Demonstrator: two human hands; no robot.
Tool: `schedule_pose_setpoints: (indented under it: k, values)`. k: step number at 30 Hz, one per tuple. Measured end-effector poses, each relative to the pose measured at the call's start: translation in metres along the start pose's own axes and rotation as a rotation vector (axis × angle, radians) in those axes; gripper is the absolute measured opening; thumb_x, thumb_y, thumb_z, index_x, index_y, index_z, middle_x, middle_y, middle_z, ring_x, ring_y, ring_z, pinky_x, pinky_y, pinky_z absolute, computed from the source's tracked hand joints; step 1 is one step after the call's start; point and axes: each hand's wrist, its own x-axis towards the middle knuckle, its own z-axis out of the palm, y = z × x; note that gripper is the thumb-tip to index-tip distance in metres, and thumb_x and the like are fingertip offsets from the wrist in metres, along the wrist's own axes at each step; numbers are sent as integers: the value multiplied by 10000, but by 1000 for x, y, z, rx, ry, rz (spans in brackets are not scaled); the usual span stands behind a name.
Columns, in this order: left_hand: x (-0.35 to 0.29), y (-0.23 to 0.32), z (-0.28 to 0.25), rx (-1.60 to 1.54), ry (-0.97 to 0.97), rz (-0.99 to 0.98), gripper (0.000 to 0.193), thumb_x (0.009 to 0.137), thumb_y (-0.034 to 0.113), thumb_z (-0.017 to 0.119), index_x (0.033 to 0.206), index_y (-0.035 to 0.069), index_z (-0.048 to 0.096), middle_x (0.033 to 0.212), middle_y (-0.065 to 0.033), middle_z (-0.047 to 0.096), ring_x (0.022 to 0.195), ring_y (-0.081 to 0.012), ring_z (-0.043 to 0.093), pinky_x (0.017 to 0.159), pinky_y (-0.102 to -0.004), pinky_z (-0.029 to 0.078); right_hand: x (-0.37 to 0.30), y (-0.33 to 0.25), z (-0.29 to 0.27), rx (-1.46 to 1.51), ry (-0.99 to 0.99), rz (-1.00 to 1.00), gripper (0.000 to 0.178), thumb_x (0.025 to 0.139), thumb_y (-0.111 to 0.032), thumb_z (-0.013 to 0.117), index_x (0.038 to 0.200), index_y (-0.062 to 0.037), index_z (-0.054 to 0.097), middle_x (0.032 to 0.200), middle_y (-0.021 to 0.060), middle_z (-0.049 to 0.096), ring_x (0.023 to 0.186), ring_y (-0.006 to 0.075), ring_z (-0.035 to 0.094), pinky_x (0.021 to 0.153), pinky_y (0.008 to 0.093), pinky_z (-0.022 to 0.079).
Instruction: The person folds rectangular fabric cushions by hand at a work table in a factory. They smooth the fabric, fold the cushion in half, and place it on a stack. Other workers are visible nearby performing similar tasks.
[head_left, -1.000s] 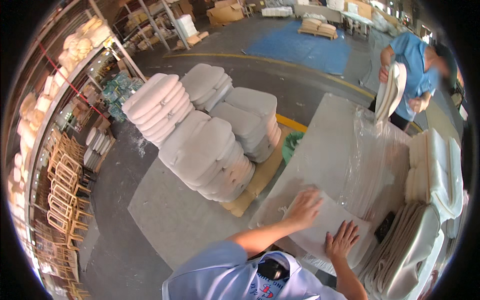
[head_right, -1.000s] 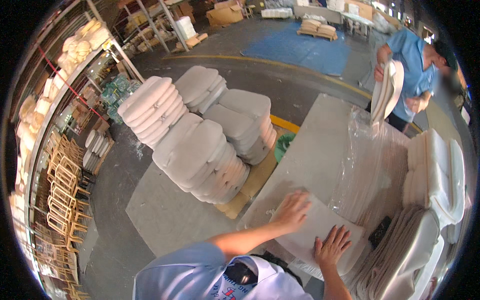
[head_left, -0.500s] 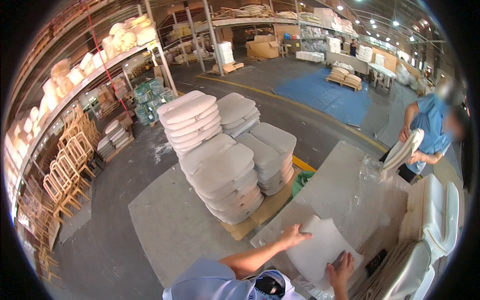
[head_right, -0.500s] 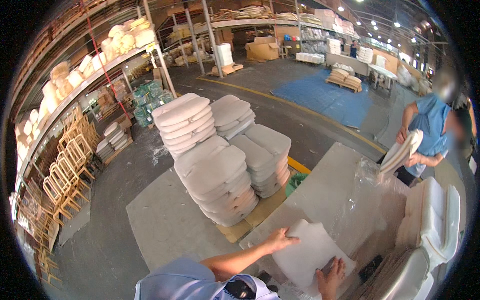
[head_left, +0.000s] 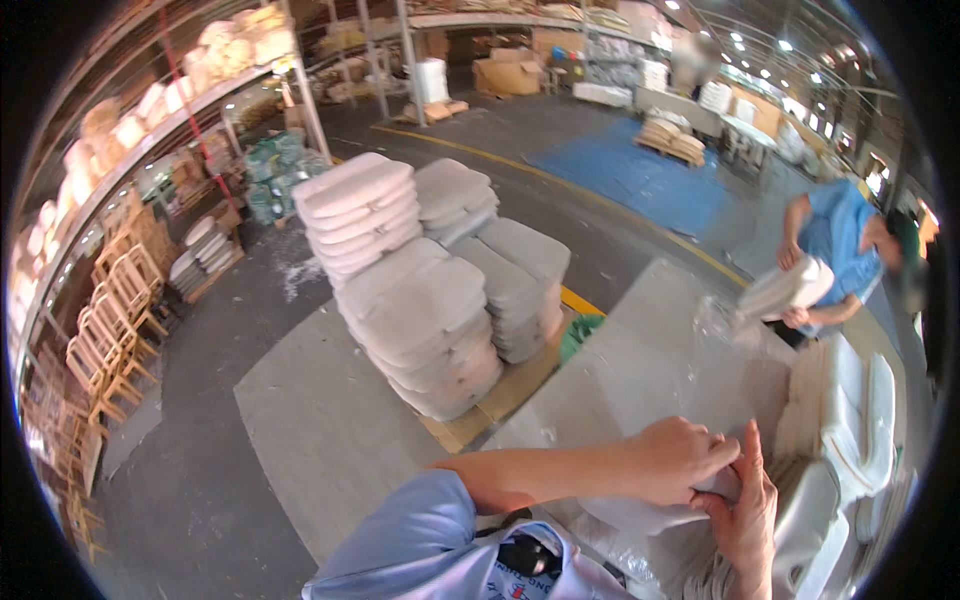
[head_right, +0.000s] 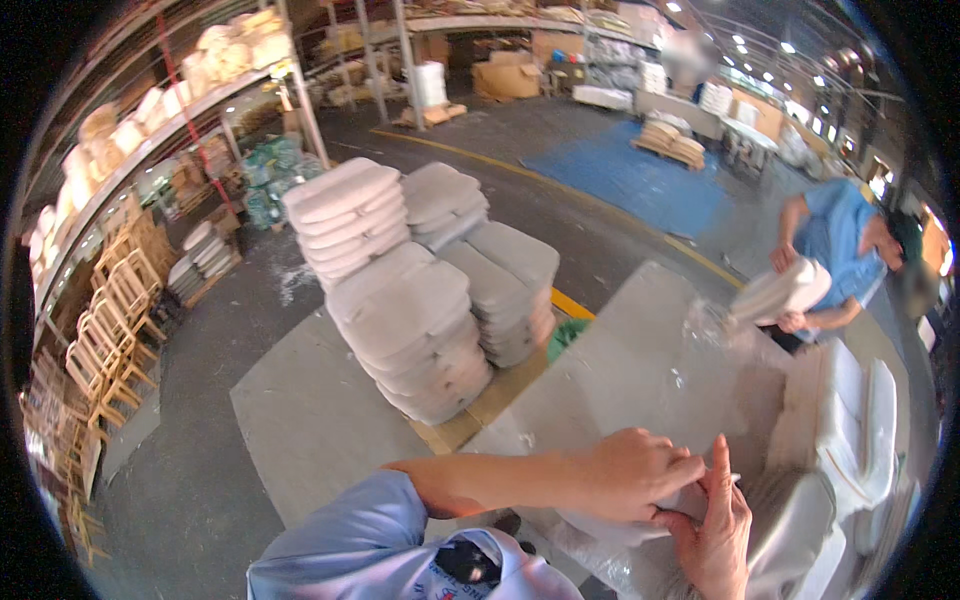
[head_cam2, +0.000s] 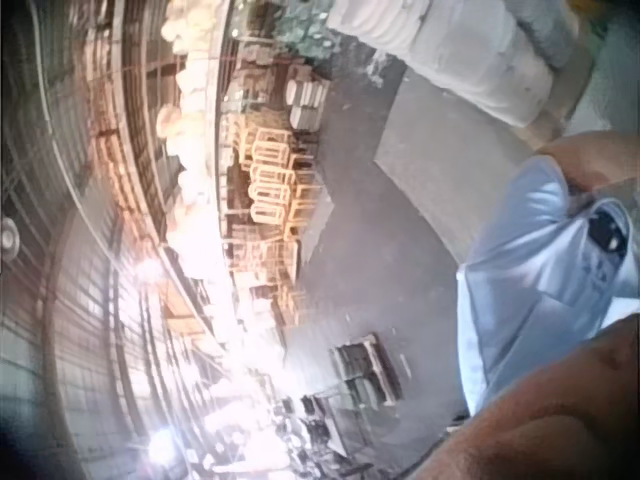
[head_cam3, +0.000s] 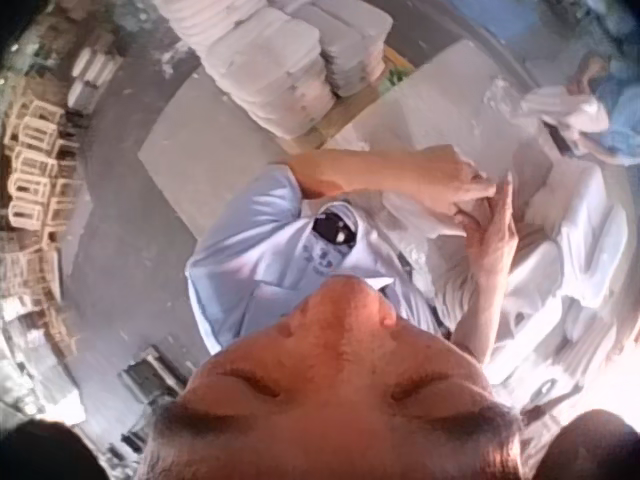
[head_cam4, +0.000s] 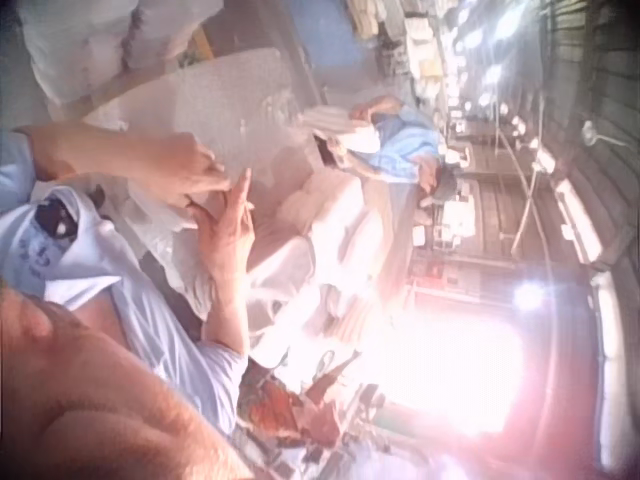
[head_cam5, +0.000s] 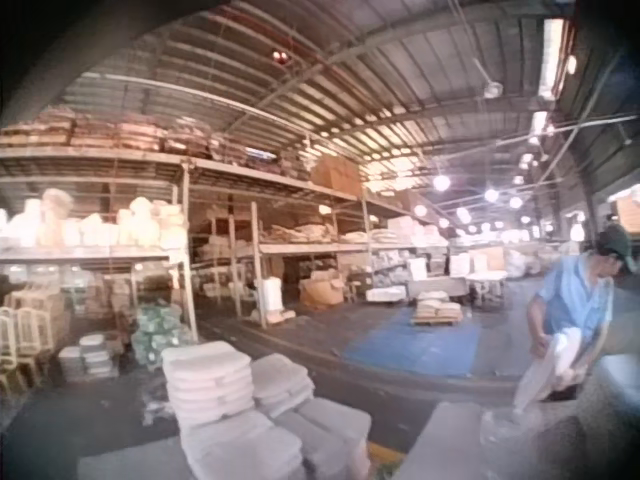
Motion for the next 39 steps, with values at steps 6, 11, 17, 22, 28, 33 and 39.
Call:
schedule_pose_setpoints:
  k: [6, 11, 17, 22, 28, 33, 39]
  values:
    - [-34, -29, 40, -695, 204, -139, 846, 756, 296, 980, 1448, 104, 533, 1278, -93, 737, 1185, -255, 713, 1005, -406, 561, -25, 15, -23, -169, 43, -68, 826, 699, -114, 918, 1449, -21, 585, 1134, 167, 748, 1050, 386, 719, 928, 461, 568]
    - [-49, -53, 120, -754, 190, -210, 905, 706, 292, 1025, 1444, 102, 537, 1303, -79, 711, 1220, -226, 669, 1059, -386, 519, -45, 5, -57, -305, -117, 117, 599, 708, -179, 927, 1242, -40, 693, 1006, 139, 682, 953, 369, 694, 877, 470, 555]
    - [-88, -99, 187, -855, 226, -368, 920, 702, 272, 1025, 1462, 88, 540, 1388, -104, 643, 1296, -257, 608, 1106, -409, 490, -45, 0, -36, -314, -97, 290, 561, 672, -209, 933, 1113, -22, 641, 977, 179, 709, 957, 407, 693, 878, 497, 545]
    - [-124, -132, 219, -1119, 168, -706, 878, 758, 216, 989, 1489, 74, 524, 1345, -92, 651, 1279, -247, 609, 1111, -404, 500, -45, 21, -25, -209, 84, 362, 448, 658, -111, 854, 1029, 8, 631, 840, 192, 717, 809, 363, 708, 792, 400, 551]
    - [-168, -168, 166, -881, 353, -837, 710, 906, 197, 871, 1508, 65, 516, 1341, -96, 649, 1242, -213, 626, 1075, -387, 520, -7, 21, -2, 285, 224, 405, 442, 699, -151, 835, 1076, 10, 671, 937, 8, 681, 863, 132, 622, 800, 306, 512]
    - [-292, -242, 69, -651, 1010, -946, 444, 1054, 251, 704, 1441, 72, 581, 1269, -108, 694, 1111, -154, 673, 937, -331, 561, 60, 30, 85, 669, 393, 362, 648, 767, -203, 870, 1329, 18, 633, 1099, 74, 702, 999, 204, 657, 921, 338, 508]
    - [-448, -267, -20, -740, 1037, -1460, 333, 1076, 278, 657, 1325, 62, 606, 1154, -85, 698, 991, -164, 700, 795, -347, 607, 219, -16, 249, 1149, 468, 397, 704, 843, -207, 829, 1443, 13, 533, 1231, 131, 665, 1080, 254, 657, 968, 418, 528]
